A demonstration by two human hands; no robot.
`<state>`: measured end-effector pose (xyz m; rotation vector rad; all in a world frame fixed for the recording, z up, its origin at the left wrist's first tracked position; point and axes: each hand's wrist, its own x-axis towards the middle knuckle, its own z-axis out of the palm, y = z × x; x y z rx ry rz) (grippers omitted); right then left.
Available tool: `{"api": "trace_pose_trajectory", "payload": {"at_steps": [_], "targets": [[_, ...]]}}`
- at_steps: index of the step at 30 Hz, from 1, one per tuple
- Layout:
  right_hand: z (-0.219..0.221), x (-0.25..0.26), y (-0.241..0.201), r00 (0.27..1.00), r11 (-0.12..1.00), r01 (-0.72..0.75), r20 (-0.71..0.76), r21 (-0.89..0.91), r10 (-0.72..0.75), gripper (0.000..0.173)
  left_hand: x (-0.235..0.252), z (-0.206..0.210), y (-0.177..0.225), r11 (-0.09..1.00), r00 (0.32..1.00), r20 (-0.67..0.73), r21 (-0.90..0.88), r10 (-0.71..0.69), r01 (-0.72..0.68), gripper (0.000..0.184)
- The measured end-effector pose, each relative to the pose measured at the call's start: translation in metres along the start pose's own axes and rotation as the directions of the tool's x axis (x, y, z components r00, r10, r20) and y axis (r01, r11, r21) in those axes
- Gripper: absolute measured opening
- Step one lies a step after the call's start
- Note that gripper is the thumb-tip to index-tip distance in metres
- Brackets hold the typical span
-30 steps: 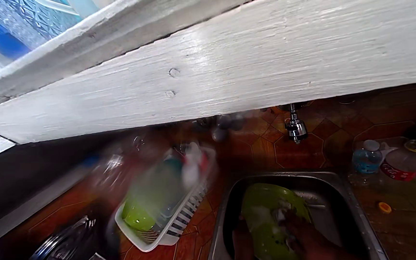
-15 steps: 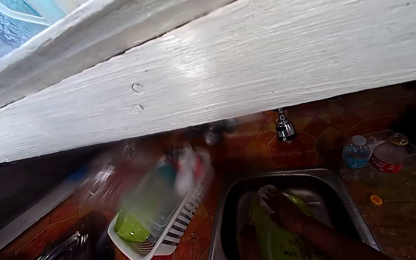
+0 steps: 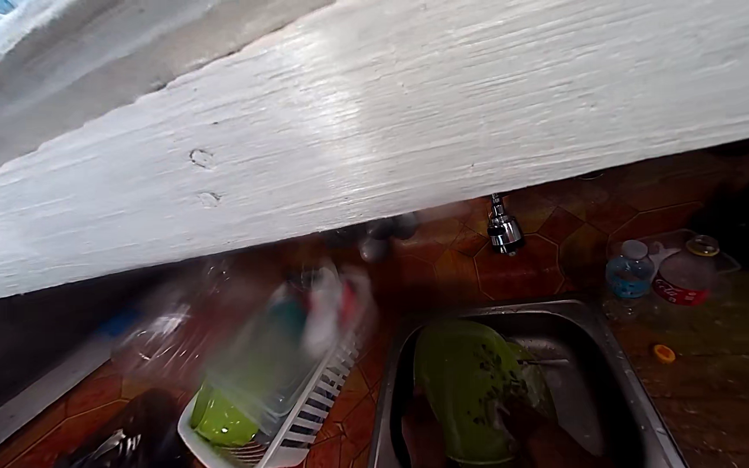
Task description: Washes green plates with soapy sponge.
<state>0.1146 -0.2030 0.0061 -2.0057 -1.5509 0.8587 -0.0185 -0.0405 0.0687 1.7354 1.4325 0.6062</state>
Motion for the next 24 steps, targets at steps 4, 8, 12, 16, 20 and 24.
{"api": "trace_pose_trajectory", "payload": {"at_steps": [4, 8, 12, 16, 20, 24], "targets": [[-0.004, 0.021, -0.016, 0.972, 0.973, 0.230, 0.046, -0.011, -0.229, 0.053, -0.004, 0.012, 0.003, 0.998, 0.999, 0.031, -0.053, 0.025, -0.024, 0.050], [-0.003, 0.052, -0.031, 0.935, 0.939, 0.344, -0.088, -0.012, -0.344, 0.057, -0.013, 0.024, -0.001, 0.993, 0.994, 0.090, -0.105, 0.054, -0.044, 0.049], [-0.013, 0.087, -0.019, 0.944, 0.962, 0.261, -0.189, -0.073, -0.271, 0.059, -0.023, 0.023, -0.005, 0.994, 0.989, 0.140, -0.099, 0.056, -0.042, 0.046], [-0.033, 0.095, 0.021, 0.990, 0.986, 0.072, -0.112, -0.149, -0.089, 0.058, -0.022, 0.012, -0.010, 0.994, 0.987, 0.159, -0.098, -0.027, 0.043, 0.046], [-0.026, 0.064, 0.044, 0.998, 0.991, -0.060, -0.041, -0.118, 0.056, 0.065, -0.011, 0.005, -0.020, 0.983, 0.991, 0.101, -0.156, -0.083, 0.098, 0.048], [-0.012, 0.022, 0.027, 0.998, 1.000, 0.004, 0.065, 0.027, -0.005, 0.087, -0.004, 0.013, -0.025, 0.953, 0.977, 0.118, -0.228, -0.178, 0.201, 0.052]]}}
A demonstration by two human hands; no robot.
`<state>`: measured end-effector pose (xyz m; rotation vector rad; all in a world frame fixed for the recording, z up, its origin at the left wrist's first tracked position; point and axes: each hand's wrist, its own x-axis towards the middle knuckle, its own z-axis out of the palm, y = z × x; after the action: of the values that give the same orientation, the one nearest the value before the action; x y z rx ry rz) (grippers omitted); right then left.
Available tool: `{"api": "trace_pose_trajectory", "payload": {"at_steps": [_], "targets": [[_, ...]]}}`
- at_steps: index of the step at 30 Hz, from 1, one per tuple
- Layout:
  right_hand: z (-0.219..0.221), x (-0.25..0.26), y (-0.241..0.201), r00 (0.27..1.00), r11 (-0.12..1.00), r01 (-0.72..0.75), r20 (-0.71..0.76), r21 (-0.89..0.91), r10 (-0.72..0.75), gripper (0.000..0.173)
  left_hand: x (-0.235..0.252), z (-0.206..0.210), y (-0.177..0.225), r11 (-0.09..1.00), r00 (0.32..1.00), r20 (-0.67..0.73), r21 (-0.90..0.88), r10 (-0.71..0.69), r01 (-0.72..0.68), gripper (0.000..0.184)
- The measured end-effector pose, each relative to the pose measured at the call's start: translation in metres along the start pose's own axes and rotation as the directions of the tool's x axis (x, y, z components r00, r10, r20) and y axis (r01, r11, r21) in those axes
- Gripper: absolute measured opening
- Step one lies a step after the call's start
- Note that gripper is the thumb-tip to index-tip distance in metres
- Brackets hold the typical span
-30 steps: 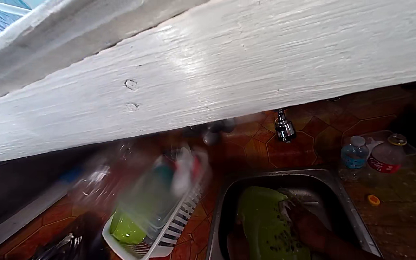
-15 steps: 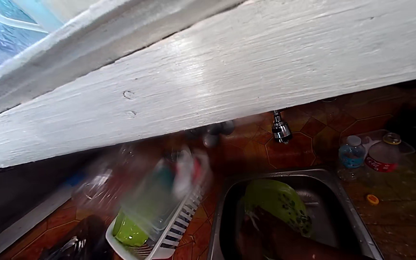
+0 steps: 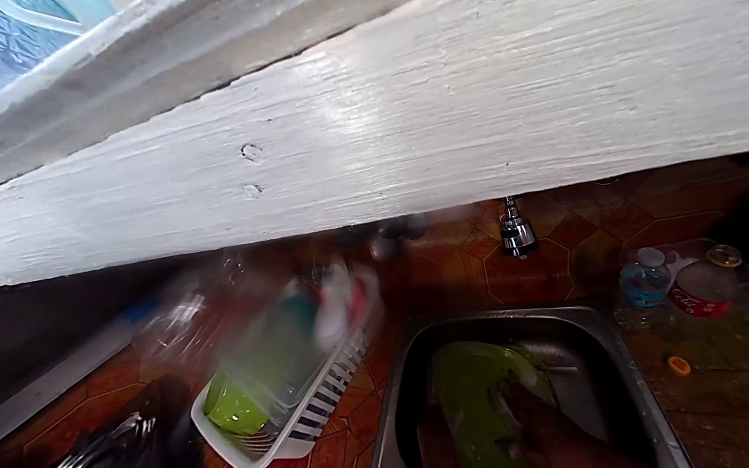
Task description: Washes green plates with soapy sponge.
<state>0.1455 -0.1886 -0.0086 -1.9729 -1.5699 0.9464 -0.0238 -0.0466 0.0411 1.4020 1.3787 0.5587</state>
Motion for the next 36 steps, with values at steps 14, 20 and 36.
{"api": "trace_pose_trajectory", "payload": {"at_steps": [14, 20, 36], "targets": [[-0.101, -0.012, -0.094, 0.962, 0.972, 0.218, 0.189, -0.087, -0.198, 0.049, -0.021, -0.029, 0.040, 0.856, 0.633, 0.760, 0.222, 0.149, -0.467, 0.070], [-0.128, -0.022, -0.090, 0.951, 0.964, 0.266, -0.163, -0.007, -0.264, 0.038, -0.019, -0.020, 0.030, 0.870, 0.653, 0.723, 0.152, 0.225, -0.469, 0.026], [-0.095, 0.052, -0.030, 0.557, 0.913, 0.306, -0.828, 0.271, 0.059, 0.034, -0.034, -0.024, 0.026, 0.890, 0.681, 0.604, -0.426, 0.415, -0.165, 0.018]]}}
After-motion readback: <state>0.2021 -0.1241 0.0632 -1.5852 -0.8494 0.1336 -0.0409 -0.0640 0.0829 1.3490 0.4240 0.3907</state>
